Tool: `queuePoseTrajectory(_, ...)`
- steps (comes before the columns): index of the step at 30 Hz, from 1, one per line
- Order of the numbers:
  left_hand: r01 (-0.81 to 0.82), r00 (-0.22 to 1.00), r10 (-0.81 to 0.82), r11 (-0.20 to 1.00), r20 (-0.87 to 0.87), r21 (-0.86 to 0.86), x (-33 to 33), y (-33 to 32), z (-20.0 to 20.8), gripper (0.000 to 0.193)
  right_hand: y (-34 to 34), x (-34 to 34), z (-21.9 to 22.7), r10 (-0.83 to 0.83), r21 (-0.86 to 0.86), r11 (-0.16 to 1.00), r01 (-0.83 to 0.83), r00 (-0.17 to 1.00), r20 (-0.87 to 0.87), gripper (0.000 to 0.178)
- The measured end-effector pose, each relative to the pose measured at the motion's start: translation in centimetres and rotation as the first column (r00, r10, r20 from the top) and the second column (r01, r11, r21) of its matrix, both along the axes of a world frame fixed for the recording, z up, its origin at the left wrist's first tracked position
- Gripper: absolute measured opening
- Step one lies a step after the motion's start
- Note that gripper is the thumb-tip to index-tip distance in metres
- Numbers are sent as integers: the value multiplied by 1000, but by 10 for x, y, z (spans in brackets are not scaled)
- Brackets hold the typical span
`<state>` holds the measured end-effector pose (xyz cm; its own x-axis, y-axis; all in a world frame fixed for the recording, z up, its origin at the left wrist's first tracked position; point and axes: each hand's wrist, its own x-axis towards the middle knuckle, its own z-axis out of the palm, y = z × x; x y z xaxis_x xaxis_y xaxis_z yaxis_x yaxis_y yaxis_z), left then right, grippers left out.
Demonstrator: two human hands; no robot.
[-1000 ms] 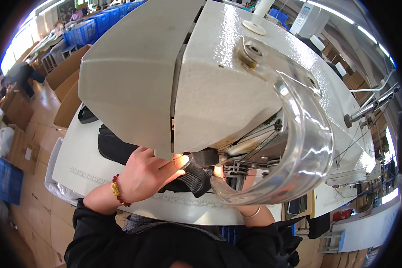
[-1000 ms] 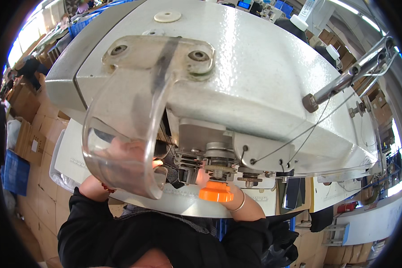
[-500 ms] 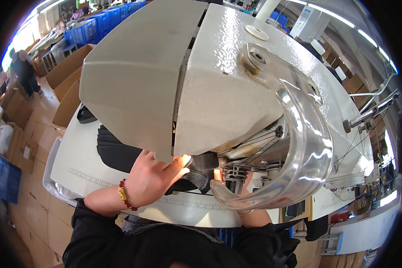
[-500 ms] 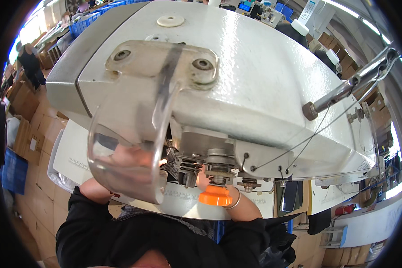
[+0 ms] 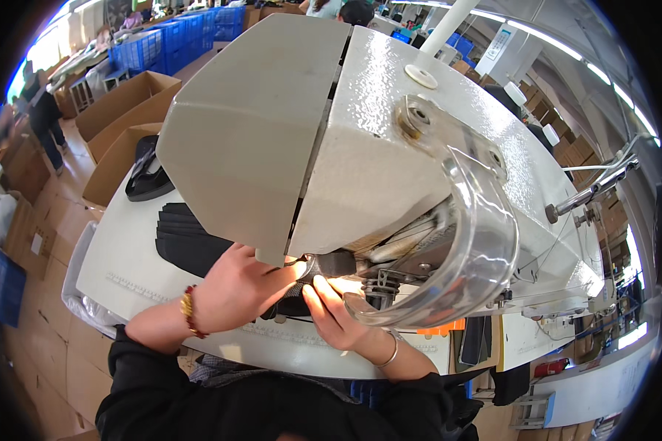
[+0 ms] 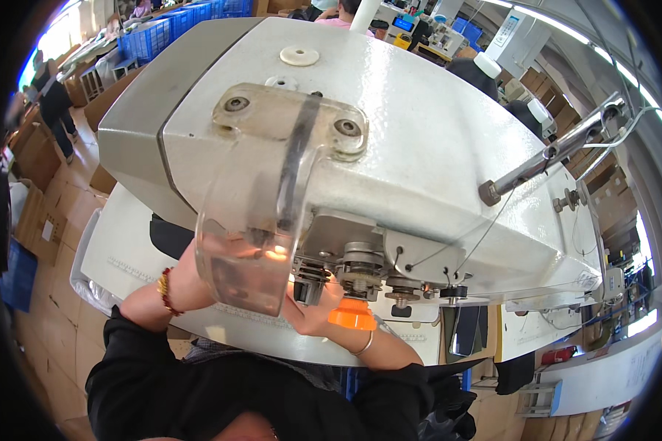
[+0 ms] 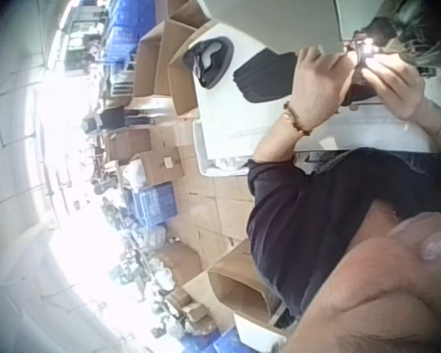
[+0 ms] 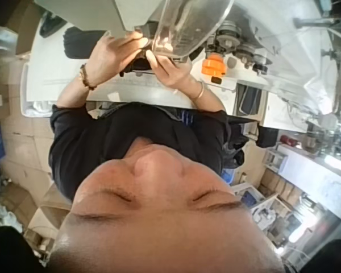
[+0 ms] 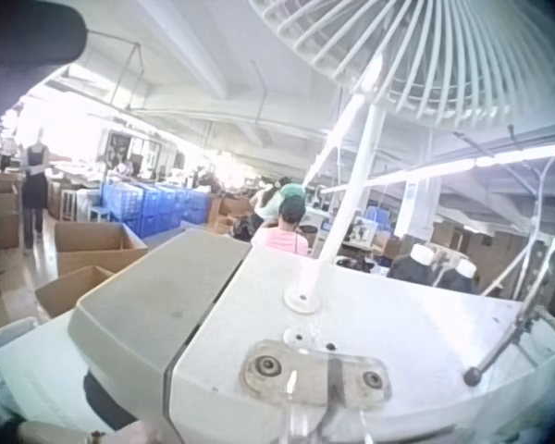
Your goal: The person sews fabric pieces together using an industrial sewing machine, guiding the materials under the needle and setting completed assemblies aside.
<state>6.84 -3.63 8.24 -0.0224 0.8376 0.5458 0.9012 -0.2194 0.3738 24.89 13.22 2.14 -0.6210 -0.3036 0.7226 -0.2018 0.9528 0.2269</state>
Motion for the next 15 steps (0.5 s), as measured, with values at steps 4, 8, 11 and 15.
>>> queuePoseTrajectory(4, 218, 976, -207, 949, 72, -227, -34, -6, 19, 39, -5, -4, 8, 4, 32, 999, 0, 993, -116, 28)
queuePoseTrajectory(8, 360, 932, -319, 867, 172, -344, -55, -5, 33, 47, -1, -4, 10, 18, 121, 993, -11, 998, -59, 31)
queuePoseTrajectory(11, 387, 921, -344, 851, 180, -355, -56, -7, 40, 44, 4, -1, 5, 35, 102, 994, -30, 998, -50, 33)
queuePoseTrajectory(15, 284, 956, -289, 872, 51, -399, -50, -11, 41, 43, 13, 3, -10, -43, 208, 978, 27, 996, 74, 39)
